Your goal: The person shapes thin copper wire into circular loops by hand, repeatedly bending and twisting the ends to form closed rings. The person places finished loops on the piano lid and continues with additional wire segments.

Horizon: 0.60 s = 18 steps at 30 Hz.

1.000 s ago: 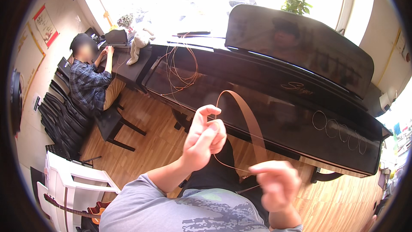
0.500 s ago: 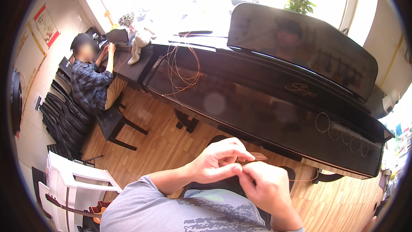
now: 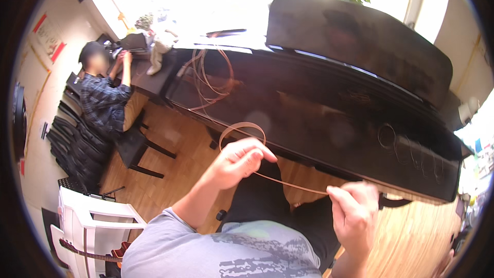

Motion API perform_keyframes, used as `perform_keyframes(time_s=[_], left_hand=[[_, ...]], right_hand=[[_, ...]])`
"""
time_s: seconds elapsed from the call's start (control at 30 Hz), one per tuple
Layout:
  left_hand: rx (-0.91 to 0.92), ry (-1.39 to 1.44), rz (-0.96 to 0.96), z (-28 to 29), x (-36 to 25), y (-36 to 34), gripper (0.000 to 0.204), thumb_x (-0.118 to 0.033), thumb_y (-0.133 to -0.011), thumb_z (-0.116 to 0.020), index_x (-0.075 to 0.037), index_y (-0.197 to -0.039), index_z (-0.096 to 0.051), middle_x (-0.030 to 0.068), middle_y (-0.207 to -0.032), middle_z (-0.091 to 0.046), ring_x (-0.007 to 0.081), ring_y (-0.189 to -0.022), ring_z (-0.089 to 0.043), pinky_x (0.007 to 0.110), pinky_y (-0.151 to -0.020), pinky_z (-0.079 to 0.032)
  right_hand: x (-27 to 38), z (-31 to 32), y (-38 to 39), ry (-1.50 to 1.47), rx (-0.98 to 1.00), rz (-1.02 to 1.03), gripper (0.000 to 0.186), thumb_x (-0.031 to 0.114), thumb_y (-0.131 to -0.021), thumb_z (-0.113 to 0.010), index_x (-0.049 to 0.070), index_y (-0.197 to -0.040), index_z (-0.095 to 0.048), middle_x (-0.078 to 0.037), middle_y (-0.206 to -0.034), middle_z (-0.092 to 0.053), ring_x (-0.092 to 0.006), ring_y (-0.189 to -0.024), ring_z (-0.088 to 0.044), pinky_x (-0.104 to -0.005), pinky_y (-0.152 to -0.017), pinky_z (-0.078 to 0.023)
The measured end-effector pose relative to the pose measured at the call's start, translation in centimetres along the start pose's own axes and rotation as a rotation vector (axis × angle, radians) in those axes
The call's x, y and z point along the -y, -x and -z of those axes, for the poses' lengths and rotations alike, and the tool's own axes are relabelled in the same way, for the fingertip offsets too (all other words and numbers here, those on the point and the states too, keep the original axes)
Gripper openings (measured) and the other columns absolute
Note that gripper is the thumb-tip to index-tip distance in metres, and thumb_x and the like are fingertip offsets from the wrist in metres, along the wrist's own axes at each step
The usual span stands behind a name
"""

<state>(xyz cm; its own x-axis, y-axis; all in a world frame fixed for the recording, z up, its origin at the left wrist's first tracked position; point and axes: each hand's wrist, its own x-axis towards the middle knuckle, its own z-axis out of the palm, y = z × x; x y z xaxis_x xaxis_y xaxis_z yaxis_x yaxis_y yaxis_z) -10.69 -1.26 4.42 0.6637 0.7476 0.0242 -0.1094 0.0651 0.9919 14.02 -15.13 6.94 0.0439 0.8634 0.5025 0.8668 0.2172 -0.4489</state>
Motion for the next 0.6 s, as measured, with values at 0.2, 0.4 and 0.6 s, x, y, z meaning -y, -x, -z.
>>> perform_keyframes(time_s=[0.2, 0.4, 0.6], left_hand=[[-0.004, 0.196, 0.031, -0.6, 2.8, -2.2, 0.019, -0.017, -0.093, -0.064, -0.008, -0.085, -0.05, -0.0065, -0.063, -0.046, 0.0005, -0.049, -0.038, 0.018, -0.043, -0.03], [0.088, 0.255, 0.124, -2.1, 3.8, -3.6, 0.018, -0.011, -0.089, -0.068, -0.006, -0.08, -0.054, -0.0035, -0.063, -0.053, -0.0003, -0.047, -0.04, 0.016, -0.041, -0.029], [0.107, 0.196, 0.191, -2.2, 4.5, -3.8, 0.018, -0.011, -0.085, -0.073, -0.005, -0.078, -0.058, -0.0022, -0.065, -0.057, -0.0009, -0.051, -0.046, 0.015, -0.041, -0.03]], right_hand=[[2.9, 1.6, -0.3, 0.358, -0.193, 0.127, 0.032, 0.005, -0.062, -0.076, 0.014, -0.093, -0.076, 0.0, -0.071, -0.038, -0.0188, -0.072, -0.046, -0.0352, -0.075, -0.035], [0.2, -0.9, -1.8, -0.227, -0.404, -0.005, 0.01, -0.005, -0.075, -0.063, -0.004, -0.084, -0.066, -0.011, -0.075, -0.06, -0.0191, -0.067, -0.058, -0.0274, -0.064, -0.047], [-5.3, -2.6, -3.1, -0.539, -0.645, -0.347, 0.008, 0.001, -0.089, -0.064, -0.003, -0.096, -0.065, -0.007, -0.086, -0.068, -0.0114, -0.079, -0.066, -0.021, -0.072, -0.053]])
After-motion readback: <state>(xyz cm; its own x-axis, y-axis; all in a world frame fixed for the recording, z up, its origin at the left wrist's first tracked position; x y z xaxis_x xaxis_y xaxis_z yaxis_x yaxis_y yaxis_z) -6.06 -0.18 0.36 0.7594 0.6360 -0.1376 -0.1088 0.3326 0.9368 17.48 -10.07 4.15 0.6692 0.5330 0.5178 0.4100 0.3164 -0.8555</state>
